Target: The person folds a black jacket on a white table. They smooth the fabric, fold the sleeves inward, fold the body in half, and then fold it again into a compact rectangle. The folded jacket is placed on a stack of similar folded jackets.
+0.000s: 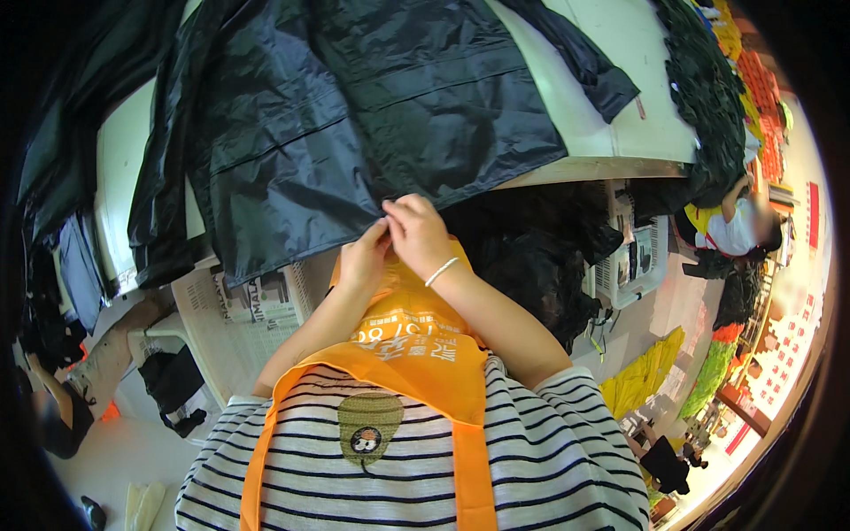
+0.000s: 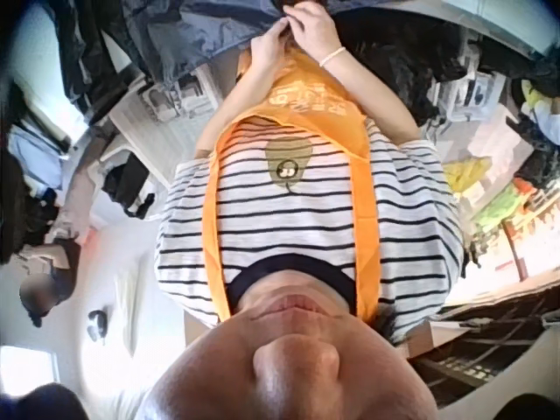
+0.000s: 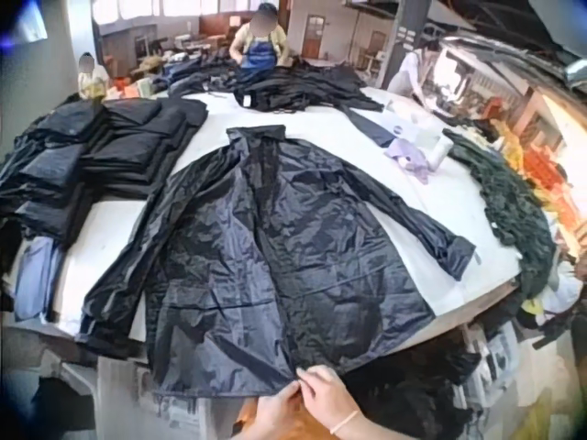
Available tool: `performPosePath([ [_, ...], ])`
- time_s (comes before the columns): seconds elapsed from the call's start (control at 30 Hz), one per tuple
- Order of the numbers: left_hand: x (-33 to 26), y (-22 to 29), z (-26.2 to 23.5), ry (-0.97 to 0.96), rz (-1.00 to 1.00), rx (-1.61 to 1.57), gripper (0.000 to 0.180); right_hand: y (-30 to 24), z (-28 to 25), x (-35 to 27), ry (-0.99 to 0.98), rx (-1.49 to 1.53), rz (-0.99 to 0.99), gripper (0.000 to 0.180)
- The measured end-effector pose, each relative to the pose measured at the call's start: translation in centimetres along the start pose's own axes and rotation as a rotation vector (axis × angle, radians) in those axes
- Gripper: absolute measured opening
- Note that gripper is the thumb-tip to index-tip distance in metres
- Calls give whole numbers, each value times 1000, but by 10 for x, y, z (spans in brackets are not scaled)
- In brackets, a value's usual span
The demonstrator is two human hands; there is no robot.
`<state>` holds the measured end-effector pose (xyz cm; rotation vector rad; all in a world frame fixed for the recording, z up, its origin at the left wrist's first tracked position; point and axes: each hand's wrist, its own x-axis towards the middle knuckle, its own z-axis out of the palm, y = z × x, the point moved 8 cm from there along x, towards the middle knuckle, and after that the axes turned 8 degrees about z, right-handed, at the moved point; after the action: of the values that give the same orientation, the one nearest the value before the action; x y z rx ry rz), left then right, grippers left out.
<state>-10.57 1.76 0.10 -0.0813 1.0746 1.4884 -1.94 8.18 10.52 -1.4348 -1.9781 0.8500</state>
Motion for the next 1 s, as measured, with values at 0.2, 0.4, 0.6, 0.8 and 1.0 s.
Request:
performPosePath([
  [0.2,1,-12,-3,41,-46,93,27,8,2,-7,-185,38,5,23],
  [0.4,13,-33,-17,64,-66,-29,22,42,13,-8,-321,370,149,39],
  [0.6,1,-17,-12,216,77,135,25,71,18,21,-681,545,209,32],
  [0.8,-11,-8,-19,331,230,172,34,104,-154,239,118,213,-178,13],
  [1.0,-45,2,-65,414,-425,709,60,282,-250,400,138,-447,333,87],
])
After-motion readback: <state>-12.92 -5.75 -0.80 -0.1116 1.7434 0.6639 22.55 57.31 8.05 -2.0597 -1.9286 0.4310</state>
